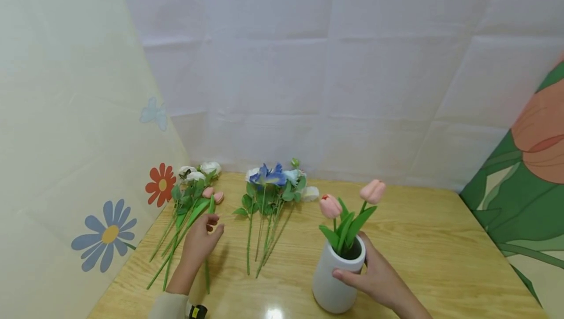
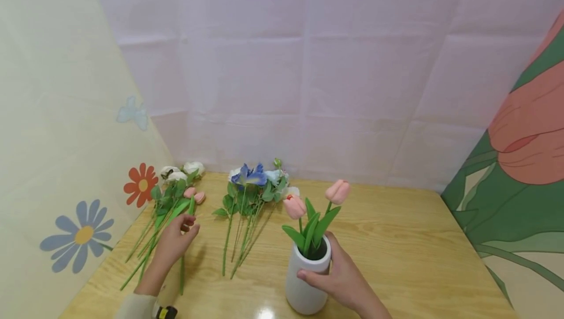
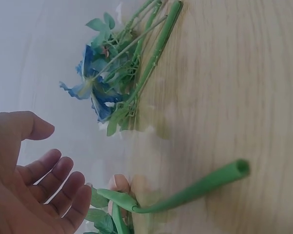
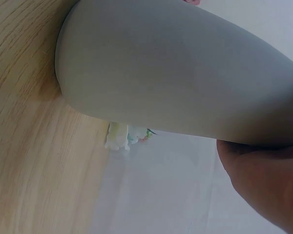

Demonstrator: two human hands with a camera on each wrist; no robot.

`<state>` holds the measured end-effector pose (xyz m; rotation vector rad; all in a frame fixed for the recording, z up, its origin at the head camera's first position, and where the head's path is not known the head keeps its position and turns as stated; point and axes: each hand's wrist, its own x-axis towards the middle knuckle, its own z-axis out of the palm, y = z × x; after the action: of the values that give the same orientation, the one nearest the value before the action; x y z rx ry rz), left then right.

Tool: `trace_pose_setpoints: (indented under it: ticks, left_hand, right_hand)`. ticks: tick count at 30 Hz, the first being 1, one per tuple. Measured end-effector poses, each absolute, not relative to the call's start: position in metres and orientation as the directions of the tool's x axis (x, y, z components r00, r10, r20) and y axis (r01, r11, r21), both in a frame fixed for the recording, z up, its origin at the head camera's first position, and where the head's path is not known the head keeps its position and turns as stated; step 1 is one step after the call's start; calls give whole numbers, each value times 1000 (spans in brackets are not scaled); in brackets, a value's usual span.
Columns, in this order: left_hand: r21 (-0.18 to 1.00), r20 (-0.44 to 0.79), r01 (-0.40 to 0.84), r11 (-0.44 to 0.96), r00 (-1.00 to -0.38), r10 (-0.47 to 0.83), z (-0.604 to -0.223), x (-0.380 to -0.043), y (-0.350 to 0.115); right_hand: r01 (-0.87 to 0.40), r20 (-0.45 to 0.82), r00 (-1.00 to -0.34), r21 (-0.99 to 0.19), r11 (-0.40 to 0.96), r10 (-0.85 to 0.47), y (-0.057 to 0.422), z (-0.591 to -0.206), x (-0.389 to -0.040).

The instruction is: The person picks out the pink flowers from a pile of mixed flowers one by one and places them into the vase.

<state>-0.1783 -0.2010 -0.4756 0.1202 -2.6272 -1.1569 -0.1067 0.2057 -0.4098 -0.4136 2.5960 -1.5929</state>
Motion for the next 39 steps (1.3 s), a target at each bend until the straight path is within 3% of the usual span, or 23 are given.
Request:
trace_pose_setpoints:
  ticks: [39]
  left_hand:
    - [601, -15, -174, 780, -978, -207, -484, -184, -223]
  right_hand:
    - [-177, 69, -965, -884, 432, -254, 205, -411, -109]
